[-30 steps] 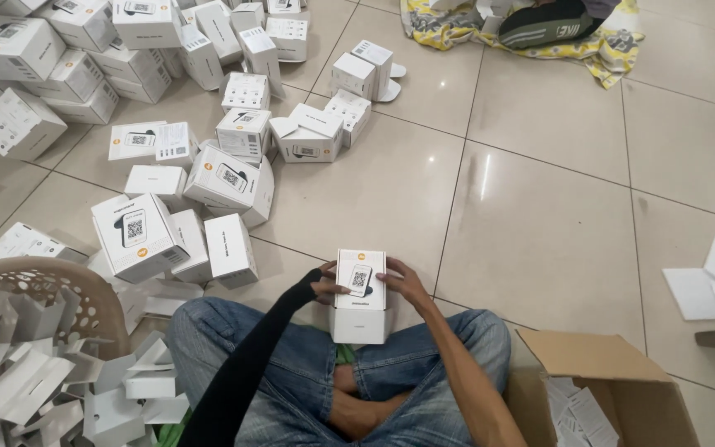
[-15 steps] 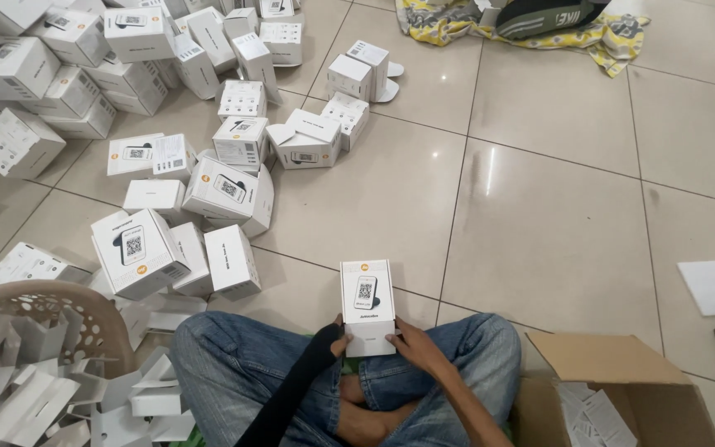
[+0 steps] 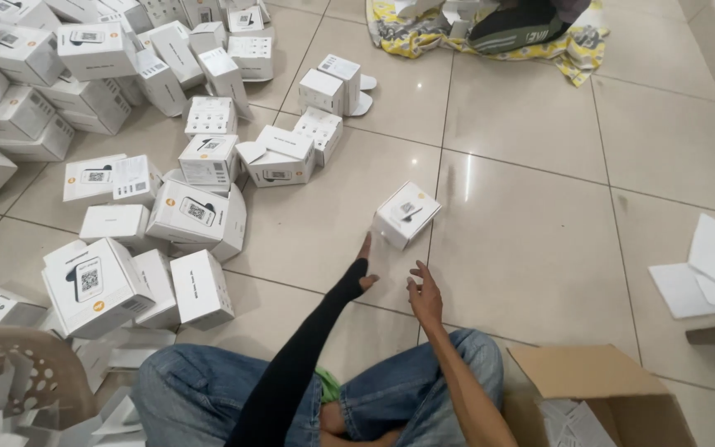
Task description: The person sits on the floor surrounded by scattered white product boxes and folds cardboard boxes one at a time, pressing the flaps into shape. They also pick paper inserts from a cardboard box and place an insert inside a folded box.
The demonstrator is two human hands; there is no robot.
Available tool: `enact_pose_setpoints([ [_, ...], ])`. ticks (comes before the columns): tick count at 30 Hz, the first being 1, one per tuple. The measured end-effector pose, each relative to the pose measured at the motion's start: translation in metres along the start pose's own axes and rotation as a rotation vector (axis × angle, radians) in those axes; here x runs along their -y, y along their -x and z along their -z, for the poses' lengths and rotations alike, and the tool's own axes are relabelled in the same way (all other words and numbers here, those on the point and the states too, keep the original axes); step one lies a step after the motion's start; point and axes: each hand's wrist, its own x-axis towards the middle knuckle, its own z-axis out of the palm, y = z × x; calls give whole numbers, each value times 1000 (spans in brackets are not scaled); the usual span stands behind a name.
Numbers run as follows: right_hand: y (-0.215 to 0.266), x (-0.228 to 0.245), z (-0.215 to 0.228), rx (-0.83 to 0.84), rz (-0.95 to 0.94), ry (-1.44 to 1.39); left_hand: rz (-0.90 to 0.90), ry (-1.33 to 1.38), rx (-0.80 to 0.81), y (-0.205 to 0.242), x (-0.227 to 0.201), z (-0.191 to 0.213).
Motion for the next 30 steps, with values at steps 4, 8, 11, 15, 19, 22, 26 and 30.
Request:
enact_pose_setpoints([
  [4, 3, 18, -3, 125, 44, -125, -166, -223, 89, -9, -45, -6],
  [8, -6, -12, -34, 306, 143, -140, -78, -248, 128, 27, -59, 5],
  [11, -15, 35, -53, 429, 198, -146, 26, -256, 94, 73, -56, 53],
  [15, -23, 107, -113, 580, 230, -151, -77, -464, -188, 157, -104, 170],
  [19, -14, 197, -205, 730, 274, -254, -10, -642, -611, 217, -146, 246],
  [22, -18, 170, -328, 727, 416, -306, 37, -753, -747, 247, -115, 257],
  [26, 18, 182, -352, 591, 410, -172, -61, -811, -764, 244, -105, 248],
  [30, 50, 185, -313, 724, 228, -505, 71, -850, -862, 234, -111, 243],
])
